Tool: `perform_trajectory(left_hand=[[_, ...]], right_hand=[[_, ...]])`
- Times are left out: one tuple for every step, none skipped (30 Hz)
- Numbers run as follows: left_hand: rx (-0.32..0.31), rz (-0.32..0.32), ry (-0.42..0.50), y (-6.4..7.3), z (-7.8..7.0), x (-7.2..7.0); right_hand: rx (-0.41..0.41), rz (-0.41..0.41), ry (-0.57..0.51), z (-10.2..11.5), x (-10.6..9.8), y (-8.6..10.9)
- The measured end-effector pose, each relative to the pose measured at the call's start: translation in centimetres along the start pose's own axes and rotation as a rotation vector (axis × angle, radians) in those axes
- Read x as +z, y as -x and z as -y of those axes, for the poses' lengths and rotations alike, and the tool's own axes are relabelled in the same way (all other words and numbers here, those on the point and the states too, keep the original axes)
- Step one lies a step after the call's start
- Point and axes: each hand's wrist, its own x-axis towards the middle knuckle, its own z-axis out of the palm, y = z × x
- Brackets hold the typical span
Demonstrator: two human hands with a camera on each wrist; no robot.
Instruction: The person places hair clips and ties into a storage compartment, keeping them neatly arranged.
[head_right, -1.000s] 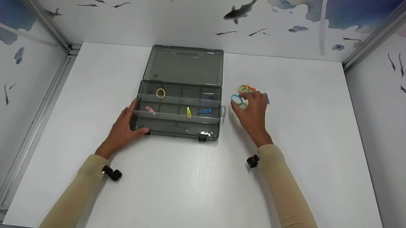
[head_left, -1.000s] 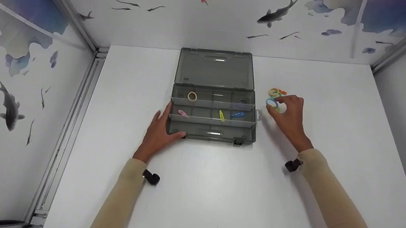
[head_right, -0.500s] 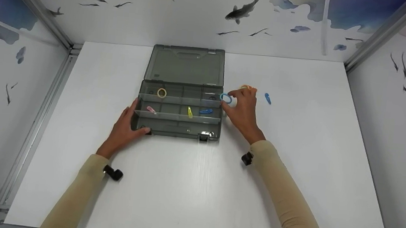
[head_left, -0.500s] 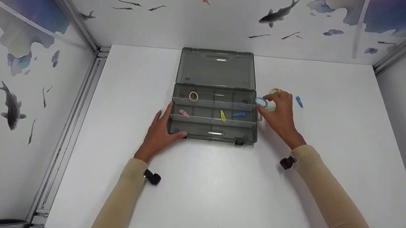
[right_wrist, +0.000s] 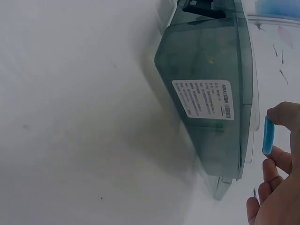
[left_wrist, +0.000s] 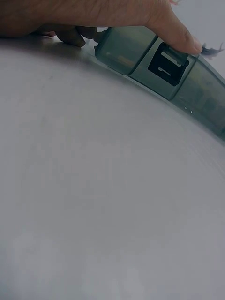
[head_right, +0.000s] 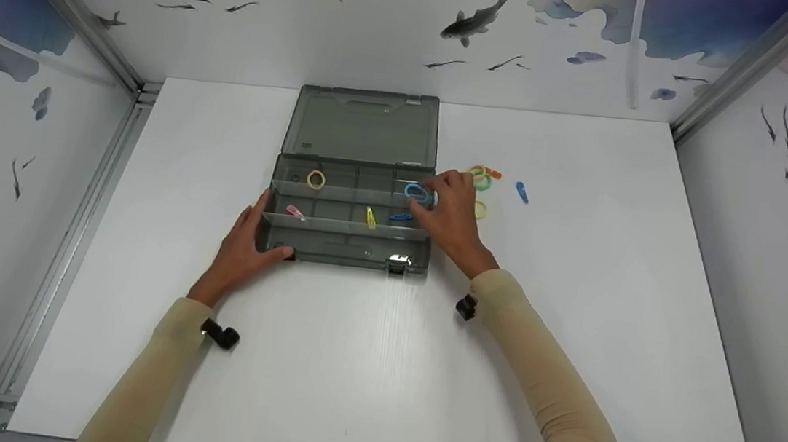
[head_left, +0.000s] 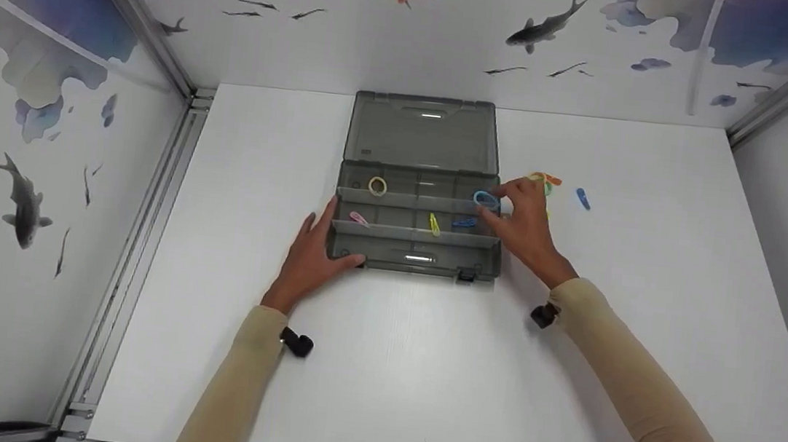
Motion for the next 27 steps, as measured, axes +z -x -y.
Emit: perform_trajectory(left_hand=[[0.000,0.001,0.001,0.0,0.0,0.0],[0.001,0.000,0.001,0.0,0.0,0.0],[0.002,0.002,0.003,0.0,0.0,0.0],[0.004,0.003,0.003,0.0,0.0,0.0],[0.006,0.006,0.002,0.0,0.0,0.0],[0.008,0.007,0.002,0.0,0.0,0.0],[0.009,0.008,0.005,0.0,0.0,-0.1],[0.009,0.009,0.005,0.1,0.0,-0.1],[0.010,0.009,0.005,0.1,0.0,-0.1],[0.009,0.009,0.005,0.1,0.0,-0.1],[0.009,0.008,0.005,0.2,-0.1,-0.1],[0.010,0.007,0.007,0.2,-0.1,-0.1],[0.010,0.006,0.007,0.2,-0.1,-0.1],[0.008,0.007,0.006,0.2,-0.1,-0.1],[0.007,0.008,0.006,0.3,-0.1,-0.1],[0.006,0.009,0.005,0.3,-0.1,-0.2],[0.006,0.012,0.005,0.3,-0.1,-0.2],[0.007,0.012,0.006,0.3,-0.1,-0.2],[0.008,0.010,0.008,0.3,0.0,-0.2],[0.011,0.008,0.010,0.3,0.0,-0.2],[0.015,0.005,0.011,0.3,0.0,-0.2],[0.020,0.004,0.010,0.2,0.1,-0.2],[0.025,0.002,0.011,0.2,0.1,-0.2],[0.028,0.000,0.010,0.1,0.2,-0.1],[0.030,0.000,0.008,0.1,0.3,-0.1],[0.031,0.000,0.008,0.1,0.3,0.0],[0.031,0.001,0.008,0.1,0.4,0.0]], right_hand=[[-0.007,0.006,0.002,0.2,0.1,-0.1],[-0.012,0.011,0.000,0.3,0.2,-0.2],[-0.016,0.014,-0.001,0.4,0.3,-0.3],[-0.018,0.016,-0.001,0.5,0.5,-0.4],[-0.020,0.019,0.000,0.6,0.6,-0.5],[-0.020,0.021,0.002,0.7,0.7,-0.6],[-0.021,0.023,0.003,0.8,0.8,-0.8],[-0.022,0.026,0.003,0.8,0.9,-0.9],[-0.020,0.030,0.008,0.8,1.0,-1.1],[-0.020,0.034,0.012,0.9,1.1,-1.3],[-0.022,0.038,0.015,1.0,1.2,-1.5],[-0.024,0.041,0.020,1.0,1.2,-1.7],[-0.027,0.043,0.021,1.0,1.3,-1.9],[-0.031,0.046,0.023,1.0,1.4,-2.1],[-0.037,0.048,0.024,1.0,1.5,-2.3],[-0.046,0.050,0.022,1.0,1.6,-2.4],[-0.055,0.053,0.020,0.9,1.7,-2.6],[-0.065,0.056,0.022,0.8,1.8,-2.8],[-0.075,0.060,0.022,0.7,1.9,-3.0],[-0.082,0.065,0.023,0.6,2.0,-3.2],[-0.088,0.069,0.026,0.6,2.1,-3.3],[-0.091,0.074,0.030,0.5,2.2,-3.5],[-0.094,0.079,0.034,0.4,2.3,-3.7],[-0.093,0.084,0.038,0.3,2.4,-3.8],[-0.088,0.088,0.039,0.2,2.5,-4.0],[-0.082,0.093,0.039,0.2,2.5,-4.1],[-0.077,0.097,0.041,0.2,2.6,-4.2]])
